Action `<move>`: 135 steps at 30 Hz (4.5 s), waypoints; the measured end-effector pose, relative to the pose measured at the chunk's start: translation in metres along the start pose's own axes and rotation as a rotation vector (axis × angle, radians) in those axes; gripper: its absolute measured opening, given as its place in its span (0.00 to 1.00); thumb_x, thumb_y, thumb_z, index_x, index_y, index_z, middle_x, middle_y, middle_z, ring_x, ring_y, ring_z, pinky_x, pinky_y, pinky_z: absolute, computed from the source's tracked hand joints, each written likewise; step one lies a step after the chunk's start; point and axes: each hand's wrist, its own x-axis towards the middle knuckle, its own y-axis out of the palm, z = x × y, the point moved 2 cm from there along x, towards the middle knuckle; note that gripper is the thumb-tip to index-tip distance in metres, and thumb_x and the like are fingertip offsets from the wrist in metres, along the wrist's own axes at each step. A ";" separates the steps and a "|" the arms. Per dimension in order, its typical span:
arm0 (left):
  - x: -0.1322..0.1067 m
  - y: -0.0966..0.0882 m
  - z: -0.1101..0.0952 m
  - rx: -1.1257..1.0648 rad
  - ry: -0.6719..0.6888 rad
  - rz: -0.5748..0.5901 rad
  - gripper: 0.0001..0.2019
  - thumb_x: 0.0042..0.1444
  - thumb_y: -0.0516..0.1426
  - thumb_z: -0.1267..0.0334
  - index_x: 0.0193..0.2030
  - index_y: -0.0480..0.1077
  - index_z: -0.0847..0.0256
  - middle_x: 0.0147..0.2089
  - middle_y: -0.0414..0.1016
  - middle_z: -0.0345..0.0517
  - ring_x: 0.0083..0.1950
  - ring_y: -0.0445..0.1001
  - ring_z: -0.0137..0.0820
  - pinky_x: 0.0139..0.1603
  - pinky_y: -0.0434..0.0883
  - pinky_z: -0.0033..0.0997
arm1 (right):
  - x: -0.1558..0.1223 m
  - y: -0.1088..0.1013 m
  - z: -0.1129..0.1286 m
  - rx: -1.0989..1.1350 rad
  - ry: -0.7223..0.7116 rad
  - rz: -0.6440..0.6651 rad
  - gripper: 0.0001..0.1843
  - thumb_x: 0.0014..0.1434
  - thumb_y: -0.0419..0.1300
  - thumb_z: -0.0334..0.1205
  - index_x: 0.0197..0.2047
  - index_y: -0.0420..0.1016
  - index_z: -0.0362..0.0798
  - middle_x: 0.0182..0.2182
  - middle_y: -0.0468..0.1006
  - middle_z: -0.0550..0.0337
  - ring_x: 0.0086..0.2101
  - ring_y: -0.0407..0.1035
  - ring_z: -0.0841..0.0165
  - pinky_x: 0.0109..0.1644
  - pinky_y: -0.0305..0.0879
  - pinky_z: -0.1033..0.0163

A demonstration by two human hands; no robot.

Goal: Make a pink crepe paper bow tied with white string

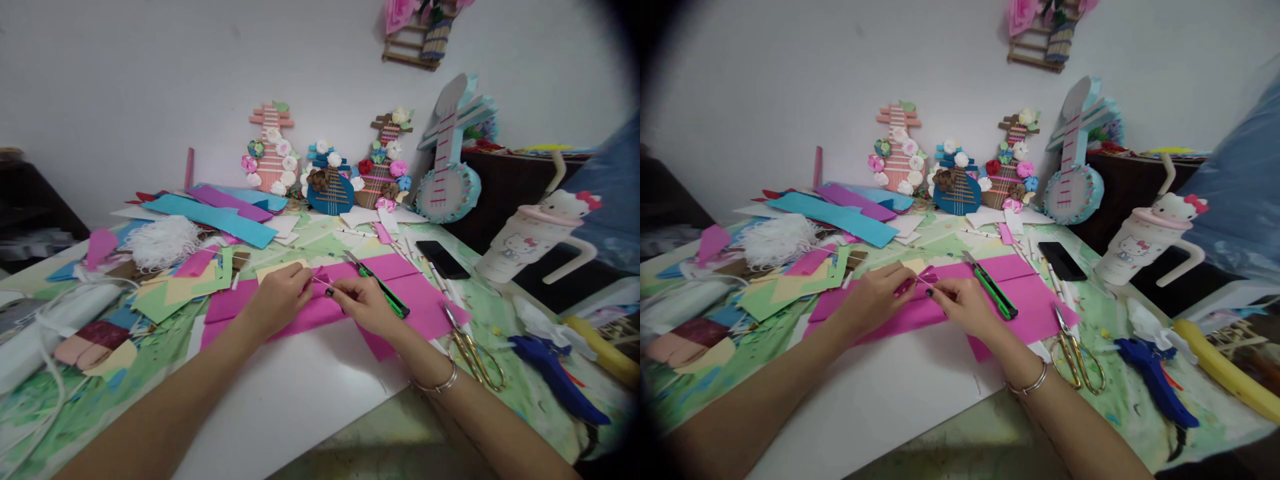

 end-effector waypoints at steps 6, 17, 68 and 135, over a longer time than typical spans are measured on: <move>0.002 -0.003 0.003 -0.107 -0.127 -0.150 0.13 0.58 0.51 0.68 0.48 0.71 0.62 0.39 0.73 0.49 0.39 0.72 0.33 0.40 0.68 0.30 | -0.004 0.010 -0.002 0.075 -0.108 0.220 0.24 0.56 0.46 0.27 0.53 0.72 0.45 0.22 0.68 0.64 0.24 0.61 0.75 0.30 0.57 0.69; 0.006 0.003 0.001 -1.159 -0.537 0.063 0.12 0.48 0.63 0.60 0.37 0.75 0.65 0.34 0.78 0.47 0.33 0.75 0.30 0.33 0.71 0.26 | 0.004 0.006 -0.021 0.010 0.026 0.083 0.16 0.55 0.47 0.25 0.33 0.75 0.44 0.21 0.73 0.61 0.21 0.64 0.73 0.27 0.58 0.68; 0.000 0.034 0.015 -0.980 -0.286 0.321 0.17 0.46 0.59 0.71 0.45 0.67 0.63 0.32 0.74 0.43 0.30 0.74 0.27 0.29 0.68 0.24 | 0.004 0.010 -0.035 0.456 0.280 0.191 0.34 0.46 0.63 0.27 0.57 0.62 0.47 0.31 0.78 0.57 0.33 0.75 0.65 0.37 0.72 0.59; -0.001 0.037 0.021 -0.717 -0.116 0.319 0.04 0.49 0.57 0.71 0.33 0.68 0.63 0.32 0.71 0.40 0.33 0.71 0.26 0.35 0.69 0.26 | 0.005 0.020 -0.042 0.256 0.187 0.157 0.08 0.50 0.62 0.37 0.35 0.74 0.43 0.28 0.75 0.60 0.29 0.68 0.70 0.32 0.62 0.65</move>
